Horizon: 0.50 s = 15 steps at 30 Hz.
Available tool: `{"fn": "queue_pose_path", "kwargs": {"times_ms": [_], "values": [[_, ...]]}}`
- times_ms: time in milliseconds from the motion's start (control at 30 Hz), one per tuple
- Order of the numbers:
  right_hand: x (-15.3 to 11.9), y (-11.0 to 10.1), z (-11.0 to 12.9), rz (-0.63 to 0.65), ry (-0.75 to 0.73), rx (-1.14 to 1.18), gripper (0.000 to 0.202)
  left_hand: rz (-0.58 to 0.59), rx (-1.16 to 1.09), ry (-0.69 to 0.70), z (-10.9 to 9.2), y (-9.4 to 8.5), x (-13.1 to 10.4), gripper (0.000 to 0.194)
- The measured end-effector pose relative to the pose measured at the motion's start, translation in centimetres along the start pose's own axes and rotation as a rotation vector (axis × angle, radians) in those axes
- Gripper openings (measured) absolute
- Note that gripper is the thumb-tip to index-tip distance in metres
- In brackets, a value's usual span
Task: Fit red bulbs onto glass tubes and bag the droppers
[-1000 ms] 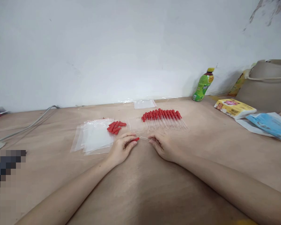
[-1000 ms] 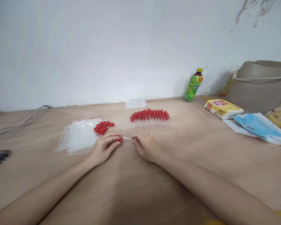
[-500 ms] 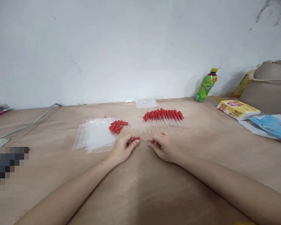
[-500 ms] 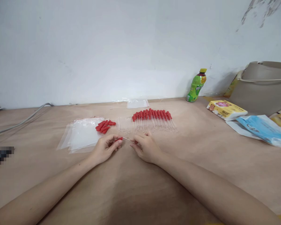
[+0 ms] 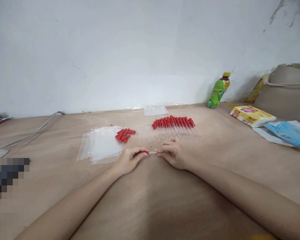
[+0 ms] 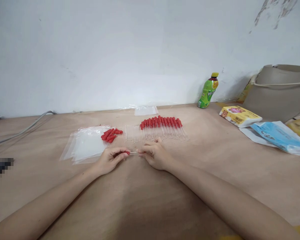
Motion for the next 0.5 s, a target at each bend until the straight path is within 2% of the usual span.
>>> {"fn": "queue_pose_path", "kwargs": {"times_ms": [300, 500], "values": [[-0.1, -0.6, 0.4, -0.081, -0.047, -0.140, 0.020, 0.064, 0.079, 0.025, -0.8, 0.6, -0.1, 0.019], [-0.4, -0.4, 1.0, -0.087, -0.045, -0.134, 0.021, 0.074, 0.147, 0.087, -1.5, 0.8, -0.1, 0.017]]}}
Point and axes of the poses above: each hand's wrist, its own x-axis towards the middle knuckle, its own y-axis out of the palm, z = x × y, the point moved 9 cm from there along x, towards the middle knuckle, and after that the axes turned 12 degrees about y, right-handed, at the moved point
